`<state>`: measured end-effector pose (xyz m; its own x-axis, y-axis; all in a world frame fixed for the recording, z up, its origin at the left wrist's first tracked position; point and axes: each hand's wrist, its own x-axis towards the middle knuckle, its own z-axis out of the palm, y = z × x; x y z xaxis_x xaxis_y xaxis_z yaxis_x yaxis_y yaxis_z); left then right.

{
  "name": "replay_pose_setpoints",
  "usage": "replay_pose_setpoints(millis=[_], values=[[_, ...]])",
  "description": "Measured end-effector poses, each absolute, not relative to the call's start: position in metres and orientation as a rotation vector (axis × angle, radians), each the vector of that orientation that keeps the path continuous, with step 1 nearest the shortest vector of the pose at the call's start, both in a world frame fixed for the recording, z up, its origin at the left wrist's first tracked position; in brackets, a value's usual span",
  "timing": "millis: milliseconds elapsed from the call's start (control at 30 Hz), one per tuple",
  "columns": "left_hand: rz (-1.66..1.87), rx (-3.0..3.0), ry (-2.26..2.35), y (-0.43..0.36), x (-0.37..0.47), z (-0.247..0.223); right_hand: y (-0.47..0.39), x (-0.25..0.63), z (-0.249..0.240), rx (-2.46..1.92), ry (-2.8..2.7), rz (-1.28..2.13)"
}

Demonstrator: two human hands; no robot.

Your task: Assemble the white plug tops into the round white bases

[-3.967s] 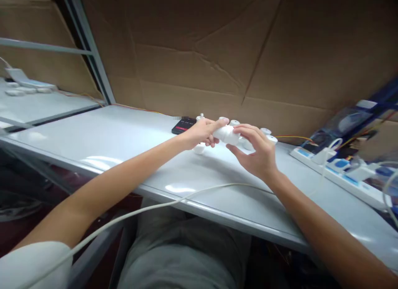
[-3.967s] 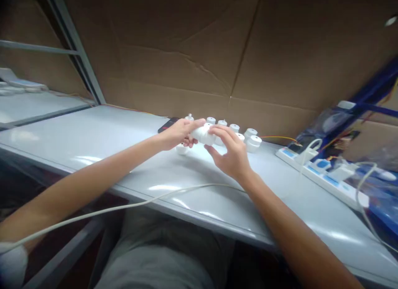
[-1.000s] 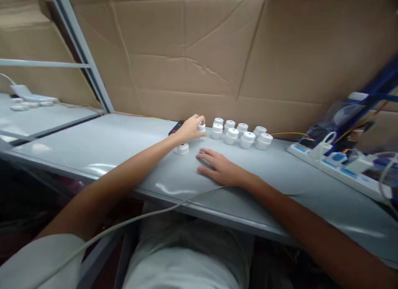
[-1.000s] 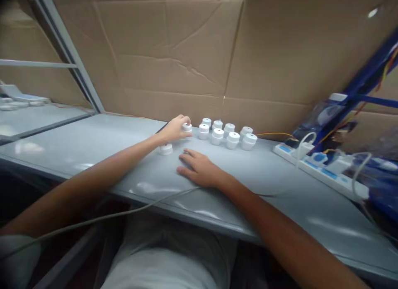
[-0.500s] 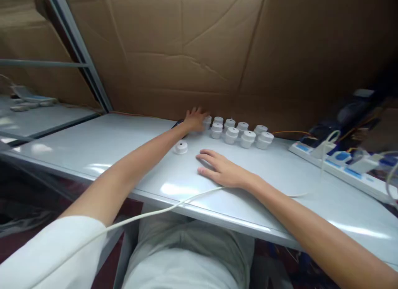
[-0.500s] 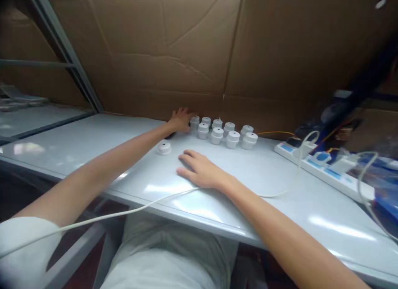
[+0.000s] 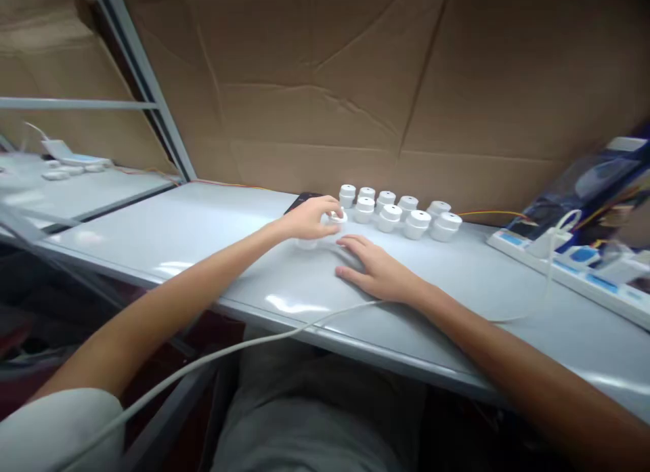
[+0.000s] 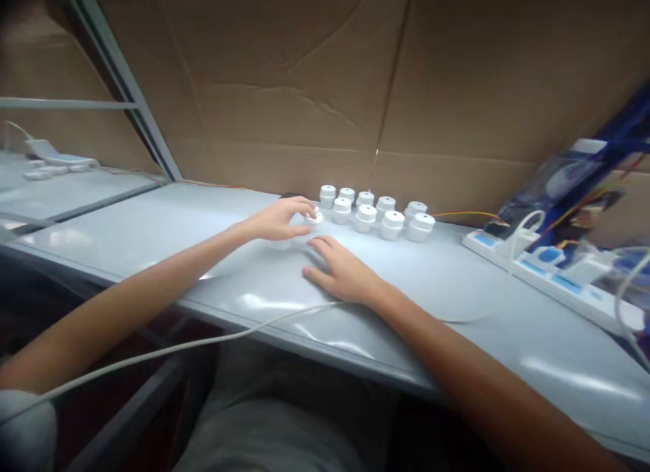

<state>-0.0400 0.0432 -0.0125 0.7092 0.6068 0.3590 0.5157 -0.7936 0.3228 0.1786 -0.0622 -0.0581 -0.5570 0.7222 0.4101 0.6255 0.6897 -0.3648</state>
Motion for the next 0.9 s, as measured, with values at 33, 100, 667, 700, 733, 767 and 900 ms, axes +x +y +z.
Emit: replay_pose_setpoints(millis=[33, 100, 667, 700, 733, 767, 900], values=[[0.710, 2.670, 0.807, 0.037, -0.043, -0.013, -0.061, 0.179, -0.059, -1.029, -2.309, 0.226], [0.741, 2.618, 0.750, 0.028, -0.051, -0.009, -0.058, 0.179, -0.059, -1.022, -2.202, 0.206], [0.867, 2.637, 0.825, 0.033, -0.034, 0.009, -0.052, 0.181, -0.060, -1.109, -1.928, 0.190], [0.836, 2.653, 0.808, 0.035, -0.029, 0.006, -0.051, 0.182, -0.059, -1.110, -1.917, 0.184], [0.806, 2.661, 0.795, 0.037, -0.026, 0.002, -0.051, 0.183, -0.059, -1.114, -1.909, 0.177], [0.783, 2.657, 0.785, 0.038, -0.024, -0.002, -0.050, 0.185, -0.059, -1.119, -1.907, 0.173], [0.748, 2.562, 0.758, 0.044, -0.024, -0.022, -0.048, 0.189, -0.061, -1.107, -1.946, 0.183]])
